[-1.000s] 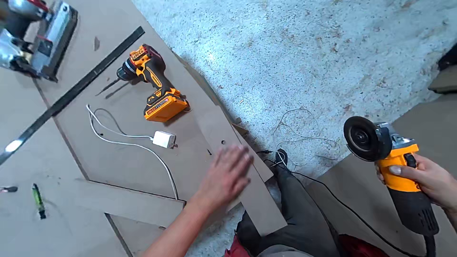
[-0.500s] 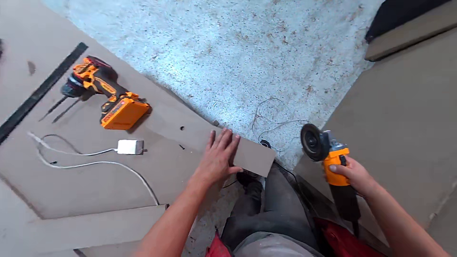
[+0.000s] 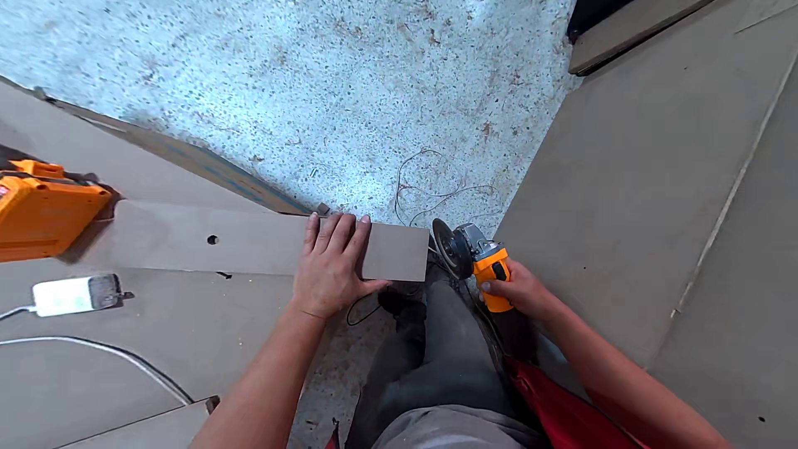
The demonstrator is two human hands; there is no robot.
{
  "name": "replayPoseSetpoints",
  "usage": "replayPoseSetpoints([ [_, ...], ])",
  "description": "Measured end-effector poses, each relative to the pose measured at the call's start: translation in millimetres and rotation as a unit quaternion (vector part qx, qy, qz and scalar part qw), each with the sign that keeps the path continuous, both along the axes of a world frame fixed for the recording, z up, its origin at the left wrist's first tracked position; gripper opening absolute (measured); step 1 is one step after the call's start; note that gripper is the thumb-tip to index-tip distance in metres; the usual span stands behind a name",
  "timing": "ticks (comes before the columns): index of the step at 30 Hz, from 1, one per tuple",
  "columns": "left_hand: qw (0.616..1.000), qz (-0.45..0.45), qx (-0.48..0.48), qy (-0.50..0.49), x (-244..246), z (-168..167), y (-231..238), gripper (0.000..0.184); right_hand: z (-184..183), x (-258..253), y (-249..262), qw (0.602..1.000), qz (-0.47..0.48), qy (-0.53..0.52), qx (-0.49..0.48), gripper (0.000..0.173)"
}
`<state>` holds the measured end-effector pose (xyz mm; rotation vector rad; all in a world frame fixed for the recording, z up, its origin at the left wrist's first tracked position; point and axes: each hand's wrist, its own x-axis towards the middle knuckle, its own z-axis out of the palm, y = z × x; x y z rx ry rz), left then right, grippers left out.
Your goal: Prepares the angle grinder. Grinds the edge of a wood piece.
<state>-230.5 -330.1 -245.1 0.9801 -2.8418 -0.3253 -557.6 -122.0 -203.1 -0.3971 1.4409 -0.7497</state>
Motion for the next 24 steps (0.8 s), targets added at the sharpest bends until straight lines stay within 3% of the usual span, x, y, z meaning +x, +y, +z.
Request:
replayPoseSetpoints([
  [14, 1.000, 0.005, -0.004, -0.010, 1, -1, 0, 0.122, -8, 20, 4, 1.000, -0.022, -0.010, 0.013, 0.054],
  [24, 1.000, 0.006, -0.003, -0.012, 2, -2, -1, 0.121, -4, 10, -4, 1.000, 0.014, 0.009, 0.012, 0.051],
])
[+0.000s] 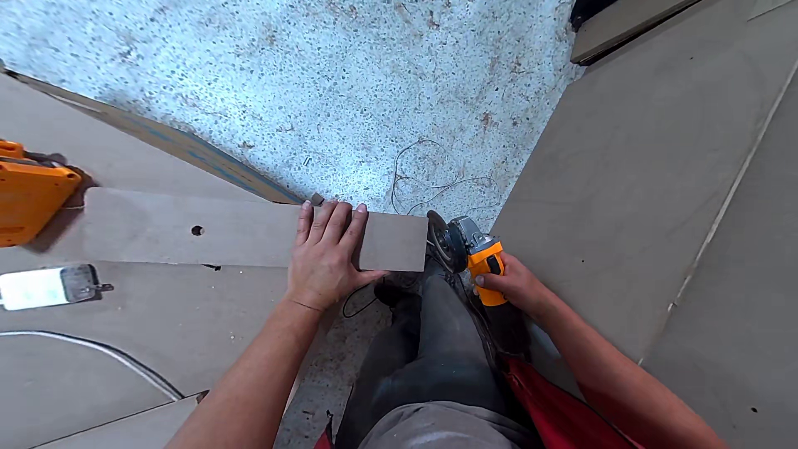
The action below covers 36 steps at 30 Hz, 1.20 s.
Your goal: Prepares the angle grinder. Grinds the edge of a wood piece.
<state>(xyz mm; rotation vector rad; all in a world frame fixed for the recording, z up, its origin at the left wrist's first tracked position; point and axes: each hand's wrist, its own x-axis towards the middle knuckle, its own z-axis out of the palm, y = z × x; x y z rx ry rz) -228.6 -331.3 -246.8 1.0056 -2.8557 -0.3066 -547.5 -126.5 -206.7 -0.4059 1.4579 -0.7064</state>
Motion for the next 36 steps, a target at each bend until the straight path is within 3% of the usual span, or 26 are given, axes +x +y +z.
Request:
replayPoseSetpoints([
  [19, 1.000, 0.002, -0.003, 0.004, 1, -2, 1, 0.121, 7, -43, -34, 0.988, 0.149, 0.046, 0.004, 0.046],
  [36, 1.000, 0.002, 0.002, 0.005, 0, 1, 1, 0.118, 8, -86, -88, 0.945, 0.307, 0.102, 0.054, 0.059],
])
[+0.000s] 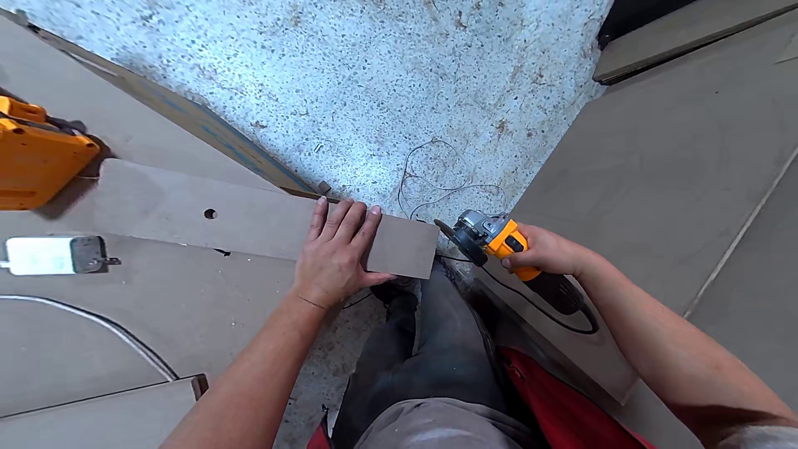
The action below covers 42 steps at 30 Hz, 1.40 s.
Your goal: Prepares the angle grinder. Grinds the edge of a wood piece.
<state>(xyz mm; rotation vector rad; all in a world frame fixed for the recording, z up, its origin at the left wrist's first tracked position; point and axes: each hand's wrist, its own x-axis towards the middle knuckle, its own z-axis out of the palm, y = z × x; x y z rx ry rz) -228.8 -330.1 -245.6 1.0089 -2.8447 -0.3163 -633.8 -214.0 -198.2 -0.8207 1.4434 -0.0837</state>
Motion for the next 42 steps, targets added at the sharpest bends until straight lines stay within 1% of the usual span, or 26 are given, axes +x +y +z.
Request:
replayPoseSetpoints([
  [5, 1.000, 0.006, -0.001, -0.002, 0, -1, 1, 0.117, 0, 6, 6, 0.997, -0.051, -0.049, -0.001, 0.058],
  [11, 1.000, 0.004, 0.000, 0.005, 0, 1, 0, 0.118, -4, 30, 29, 0.988, -0.129, -0.072, -0.041, 0.047],
  [19, 1.000, 0.002, 0.000, 0.006, 1, -2, 0, 0.120, -15, 53, 58, 0.972, -0.208, -0.099, -0.044, 0.050],
  [24, 1.000, 0.000, -0.003, 0.009, 0, -3, -1, 0.120, -20, 63, 73, 0.963, -0.243, -0.104, -0.047, 0.053],
  [28, 1.000, -0.001, -0.004, 0.000, 1, -3, -1, 0.121, -19, 74, 80, 0.956, -0.265, -0.108, -0.062, 0.051],
  [36, 1.000, -0.002, -0.008, 0.001, 1, -4, -1, 0.120, -17, 91, 89, 0.943, -0.312, -0.105, -0.052, 0.050],
  [42, 1.000, -0.003, -0.014, 0.002, 1, -5, -1, 0.120, -18, 99, 94, 0.938, -0.325, -0.103, -0.057, 0.051],
])
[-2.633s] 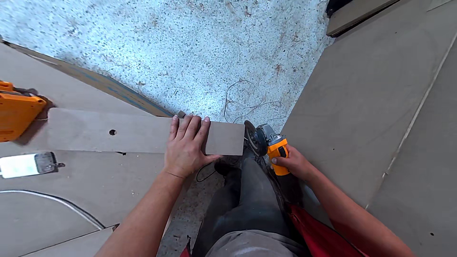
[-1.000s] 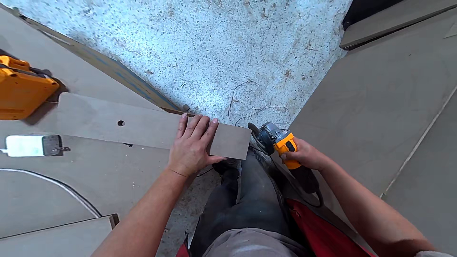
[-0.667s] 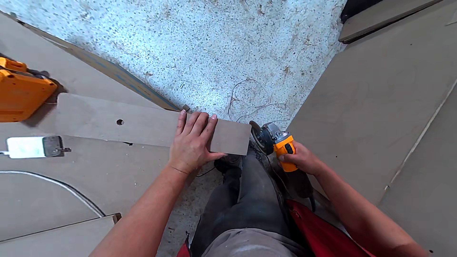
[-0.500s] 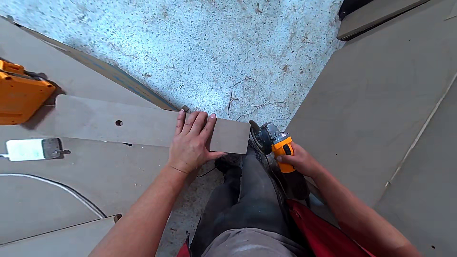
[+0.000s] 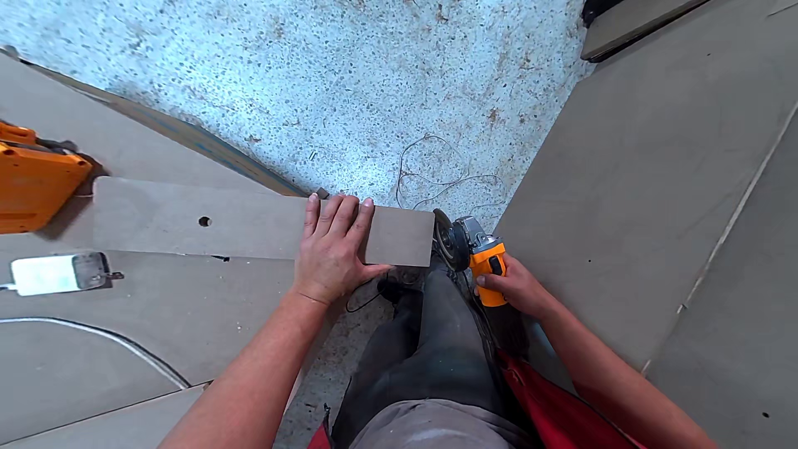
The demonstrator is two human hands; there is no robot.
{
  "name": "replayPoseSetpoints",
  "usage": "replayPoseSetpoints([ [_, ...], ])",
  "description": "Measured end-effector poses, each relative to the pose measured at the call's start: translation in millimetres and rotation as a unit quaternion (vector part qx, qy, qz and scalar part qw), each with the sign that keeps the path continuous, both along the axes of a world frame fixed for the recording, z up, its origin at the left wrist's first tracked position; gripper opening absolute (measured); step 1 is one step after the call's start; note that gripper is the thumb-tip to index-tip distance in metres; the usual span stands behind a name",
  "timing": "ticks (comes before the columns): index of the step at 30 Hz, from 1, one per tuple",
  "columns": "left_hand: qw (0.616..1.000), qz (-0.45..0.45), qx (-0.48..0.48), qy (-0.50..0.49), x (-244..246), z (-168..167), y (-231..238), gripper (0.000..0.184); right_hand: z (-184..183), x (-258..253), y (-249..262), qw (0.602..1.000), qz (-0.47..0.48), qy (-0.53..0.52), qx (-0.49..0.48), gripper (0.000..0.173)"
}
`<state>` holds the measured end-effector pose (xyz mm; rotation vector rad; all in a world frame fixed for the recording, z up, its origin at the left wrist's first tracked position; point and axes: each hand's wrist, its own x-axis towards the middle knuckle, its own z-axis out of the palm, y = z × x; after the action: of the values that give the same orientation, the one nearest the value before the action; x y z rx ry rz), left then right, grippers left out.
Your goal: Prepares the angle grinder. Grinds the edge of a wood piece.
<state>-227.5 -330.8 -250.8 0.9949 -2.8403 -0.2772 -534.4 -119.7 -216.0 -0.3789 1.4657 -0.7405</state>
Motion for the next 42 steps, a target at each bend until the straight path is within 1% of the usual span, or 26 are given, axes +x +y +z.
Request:
replayPoseSetpoints([
  [8, 1.000, -0.001, -0.003, -0.004, 0, 1, 0, 0.120, 1, -3, 1, 1.000, 0.017, 0.014, 0.007, 0.054],
  [20, 1.000, 0.000, 0.006, -0.002, 0, 2, 0, 0.120, 0, -35, -19, 0.994, 0.105, 0.029, 0.001, 0.055],
  [24, 1.000, 0.002, 0.008, 0.006, -1, 2, 1, 0.120, 3, -42, -28, 0.992, 0.121, 0.031, 0.000, 0.054],
  [30, 1.000, 0.003, 0.009, 0.003, 0, 1, 1, 0.120, 2, -61, -45, 0.983, 0.180, 0.038, -0.005, 0.051],
  [32, 1.000, 0.005, 0.014, 0.001, 0, 1, 1, 0.119, 2, -72, -54, 0.977, 0.209, 0.039, 0.004, 0.051],
  [35, 1.000, 0.004, 0.012, 0.002, 0, 2, 1, 0.118, 10, -87, -73, 0.961, 0.266, 0.071, 0.022, 0.054],
  [37, 1.000, 0.004, 0.014, -0.001, 0, 2, 1, 0.118, 14, -97, -88, 0.945, 0.312, 0.097, 0.027, 0.054],
  [40, 1.000, 0.004, 0.017, 0.003, -1, 3, 1, 0.117, 16, -110, -110, 0.918, 0.373, 0.129, 0.019, 0.060],
  [42, 1.000, 0.005, 0.019, 0.003, -1, 3, 1, 0.117, 18, -114, -124, 0.905, 0.402, 0.139, 0.019, 0.061],
])
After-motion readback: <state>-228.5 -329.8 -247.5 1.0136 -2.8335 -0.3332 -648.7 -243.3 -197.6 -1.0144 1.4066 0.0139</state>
